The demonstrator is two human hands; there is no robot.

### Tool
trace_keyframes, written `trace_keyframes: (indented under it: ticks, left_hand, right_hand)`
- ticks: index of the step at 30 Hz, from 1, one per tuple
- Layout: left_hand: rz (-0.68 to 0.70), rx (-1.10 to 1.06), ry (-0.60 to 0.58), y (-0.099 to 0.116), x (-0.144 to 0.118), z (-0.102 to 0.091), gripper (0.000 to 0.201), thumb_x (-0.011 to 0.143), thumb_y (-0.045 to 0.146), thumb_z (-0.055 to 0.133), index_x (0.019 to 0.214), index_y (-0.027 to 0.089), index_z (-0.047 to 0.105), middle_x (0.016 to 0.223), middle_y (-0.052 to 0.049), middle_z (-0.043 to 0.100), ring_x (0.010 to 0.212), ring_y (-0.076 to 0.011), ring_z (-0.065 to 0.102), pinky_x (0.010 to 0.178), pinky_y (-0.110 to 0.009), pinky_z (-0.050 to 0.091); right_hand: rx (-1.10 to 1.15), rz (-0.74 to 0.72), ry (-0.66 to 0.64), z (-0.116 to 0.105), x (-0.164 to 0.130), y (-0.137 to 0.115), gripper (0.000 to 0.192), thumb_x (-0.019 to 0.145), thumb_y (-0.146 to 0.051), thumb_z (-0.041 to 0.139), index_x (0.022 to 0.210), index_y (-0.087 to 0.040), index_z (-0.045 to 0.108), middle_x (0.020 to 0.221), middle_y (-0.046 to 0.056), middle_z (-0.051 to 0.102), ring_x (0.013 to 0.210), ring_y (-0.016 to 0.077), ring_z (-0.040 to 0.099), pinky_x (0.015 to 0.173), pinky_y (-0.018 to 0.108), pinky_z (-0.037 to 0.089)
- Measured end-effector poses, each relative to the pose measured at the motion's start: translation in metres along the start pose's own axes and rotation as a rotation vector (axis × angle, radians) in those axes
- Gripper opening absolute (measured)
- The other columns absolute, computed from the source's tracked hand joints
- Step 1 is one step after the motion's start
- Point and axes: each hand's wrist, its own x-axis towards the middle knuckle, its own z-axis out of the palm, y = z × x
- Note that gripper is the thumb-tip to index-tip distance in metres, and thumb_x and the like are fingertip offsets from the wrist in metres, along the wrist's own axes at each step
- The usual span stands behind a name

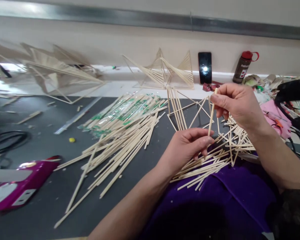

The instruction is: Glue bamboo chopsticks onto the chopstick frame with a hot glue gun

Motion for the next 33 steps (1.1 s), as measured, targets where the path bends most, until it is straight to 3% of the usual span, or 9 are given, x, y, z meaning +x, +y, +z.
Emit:
trace_keyframes:
  ticks: [4,12,19,28,33]
  left_hand:
    - [-0.012,-0.13,0.0,-0.002,0.011,0.004,0.019,0.069,0.029,0.072,0.082,0.015,0.072,0.066,-0.002,0.068,0.042,-0.0044,0.05,0.037,-0.016,0.035]
    - [-0.023,-0.208,-0.067,-0.01,0.016,0.003,0.021,0.07,0.032,0.073,0.08,0.014,0.07,0.062,-0.001,0.066,0.039,-0.0034,0.047,0.037,-0.016,0.034]
    - [-0.024,-0.229,-0.039,-0.022,0.019,-0.001,0.022,0.068,0.031,0.075,0.079,0.013,0.069,0.06,-0.001,0.066,0.037,-0.0037,0.047,0.036,-0.016,0.034]
    - [-0.02,-0.333,-0.127,-0.025,0.015,-0.002,0.018,0.07,0.029,0.075,0.079,0.013,0.073,0.061,-0.002,0.068,0.036,-0.0029,0.048,0.035,-0.015,0.033]
    - [-0.021,-0.386,-0.113,-0.026,0.016,-0.001,0.018,0.069,0.029,0.076,0.077,0.013,0.073,0.059,-0.002,0.067,0.034,-0.0021,0.045,0.034,-0.015,0.031]
  right_hand:
    - [0.109,0.028,-0.007,-0.007,0.003,0.012,0.024,0.073,-0.034,0.075,0.066,-0.016,0.061,0.057,-0.001,0.06,0.043,0.0053,0.053,0.035,0.016,0.037]
    - [0.272,0.129,-0.193,-0.022,0.011,0.027,0.013,0.074,-0.028,0.071,0.075,-0.015,0.069,0.067,0.002,0.067,0.052,0.0075,0.062,0.04,0.015,0.045]
    - [0.18,0.148,-0.196,-0.01,0.009,0.023,0.01,0.078,-0.02,0.061,0.069,-0.015,0.059,0.063,-0.001,0.061,0.047,0.005,0.056,0.038,0.014,0.042]
    - [0.208,0.19,-0.212,-0.005,0.007,0.025,0.012,0.077,-0.018,0.056,0.065,-0.015,0.058,0.056,-0.003,0.057,0.042,0.0038,0.051,0.037,0.015,0.04]
    - [0.235,0.215,-0.186,-0.007,0.009,0.031,0.01,0.075,-0.021,0.06,0.067,-0.015,0.06,0.06,-0.001,0.061,0.044,0.0045,0.053,0.037,0.015,0.04]
